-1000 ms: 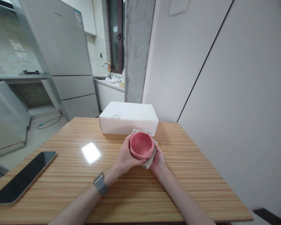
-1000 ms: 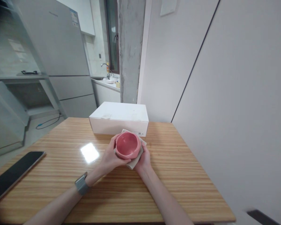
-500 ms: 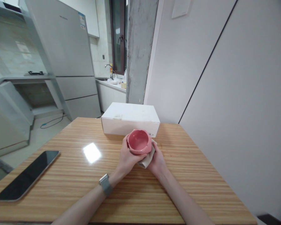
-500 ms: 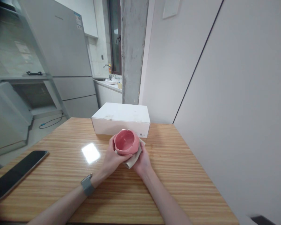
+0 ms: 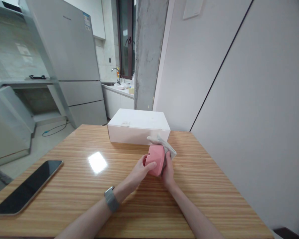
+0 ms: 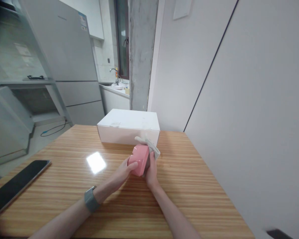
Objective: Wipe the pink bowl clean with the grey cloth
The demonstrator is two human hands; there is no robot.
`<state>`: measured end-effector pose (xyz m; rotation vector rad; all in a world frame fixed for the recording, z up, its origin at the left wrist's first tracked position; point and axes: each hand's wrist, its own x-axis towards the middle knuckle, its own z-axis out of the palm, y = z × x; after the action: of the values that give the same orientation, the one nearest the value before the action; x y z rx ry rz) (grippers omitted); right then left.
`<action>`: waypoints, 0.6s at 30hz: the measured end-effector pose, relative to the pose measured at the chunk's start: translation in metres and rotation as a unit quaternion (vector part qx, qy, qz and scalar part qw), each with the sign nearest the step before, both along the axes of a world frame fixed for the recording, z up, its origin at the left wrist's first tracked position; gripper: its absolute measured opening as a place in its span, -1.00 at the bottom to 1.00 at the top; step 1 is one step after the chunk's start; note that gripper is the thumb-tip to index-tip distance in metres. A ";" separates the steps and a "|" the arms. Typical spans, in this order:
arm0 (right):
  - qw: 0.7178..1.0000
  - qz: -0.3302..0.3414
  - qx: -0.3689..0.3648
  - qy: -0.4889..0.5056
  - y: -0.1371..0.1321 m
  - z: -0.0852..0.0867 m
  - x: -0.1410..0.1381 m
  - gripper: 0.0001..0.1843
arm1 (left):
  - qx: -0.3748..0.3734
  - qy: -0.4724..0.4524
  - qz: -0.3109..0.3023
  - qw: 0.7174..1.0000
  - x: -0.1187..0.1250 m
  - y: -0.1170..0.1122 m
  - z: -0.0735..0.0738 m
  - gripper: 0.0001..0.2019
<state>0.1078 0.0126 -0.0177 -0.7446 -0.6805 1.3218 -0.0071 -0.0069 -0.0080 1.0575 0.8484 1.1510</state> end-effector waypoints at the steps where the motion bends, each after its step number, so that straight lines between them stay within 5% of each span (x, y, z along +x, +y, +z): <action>1: 1.000 0.007 -0.014 0.005 0.000 0.000 -0.001 -0.57 | -0.001 0.002 0.004 1.000 0.000 0.000 0.000 -0.48; 9: 0.984 0.120 -0.042 0.126 -0.002 0.013 -0.010 -0.61 | 0.109 0.085 0.118 0.983 -0.005 0.007 -0.002 -0.16; 18: 0.943 0.284 -0.102 0.140 -0.004 0.020 0.004 -0.58 | 0.268 0.266 0.229 0.897 -0.020 0.009 0.013 0.02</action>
<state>0.1114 0.0083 0.0027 -0.5195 -0.5505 2.0090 -0.0269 0.0017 0.0050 1.7399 1.2973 1.5734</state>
